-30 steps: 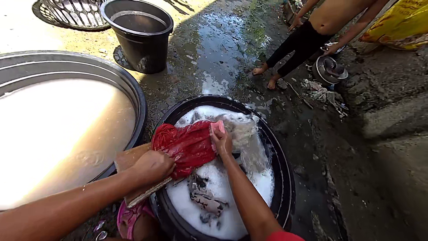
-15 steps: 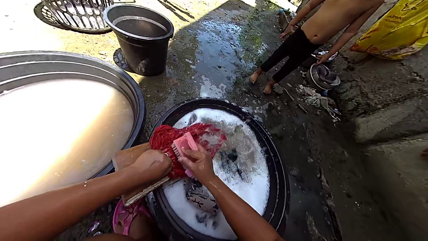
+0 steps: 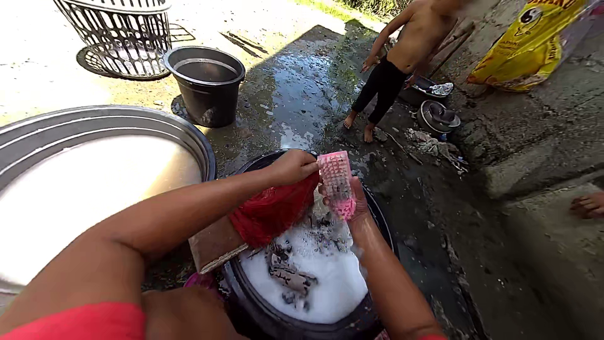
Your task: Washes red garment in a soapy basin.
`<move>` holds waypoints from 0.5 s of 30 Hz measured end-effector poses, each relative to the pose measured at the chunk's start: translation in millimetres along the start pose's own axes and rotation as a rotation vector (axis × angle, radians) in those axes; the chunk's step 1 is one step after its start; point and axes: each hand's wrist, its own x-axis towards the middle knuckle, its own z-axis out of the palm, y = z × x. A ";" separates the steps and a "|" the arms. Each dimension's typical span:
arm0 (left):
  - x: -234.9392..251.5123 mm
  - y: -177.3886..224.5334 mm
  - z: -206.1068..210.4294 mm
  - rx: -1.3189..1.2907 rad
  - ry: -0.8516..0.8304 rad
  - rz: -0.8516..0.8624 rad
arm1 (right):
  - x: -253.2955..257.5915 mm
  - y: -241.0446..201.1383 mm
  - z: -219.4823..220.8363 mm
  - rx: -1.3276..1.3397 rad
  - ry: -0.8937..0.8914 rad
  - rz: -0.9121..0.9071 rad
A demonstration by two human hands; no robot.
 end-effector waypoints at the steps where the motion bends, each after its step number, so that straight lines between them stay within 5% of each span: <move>1: 9.0 14.6 -13.0 0.021 0.025 0.027 | 2.5 -17.3 10.3 -0.038 -0.064 -0.047; 4: 24.5 47.8 -43.5 0.007 0.004 0.126 | 6.7 -75.9 48.3 -0.179 -0.147 -0.247; 9: 33.7 88.8 -73.5 -0.454 0.036 0.244 | 13.3 -175.7 125.9 -0.379 -0.210 -0.587; 15: 25.7 72.3 -88.7 -0.415 0.070 0.259 | 11.7 -284.5 157.9 -0.067 -0.248 -0.875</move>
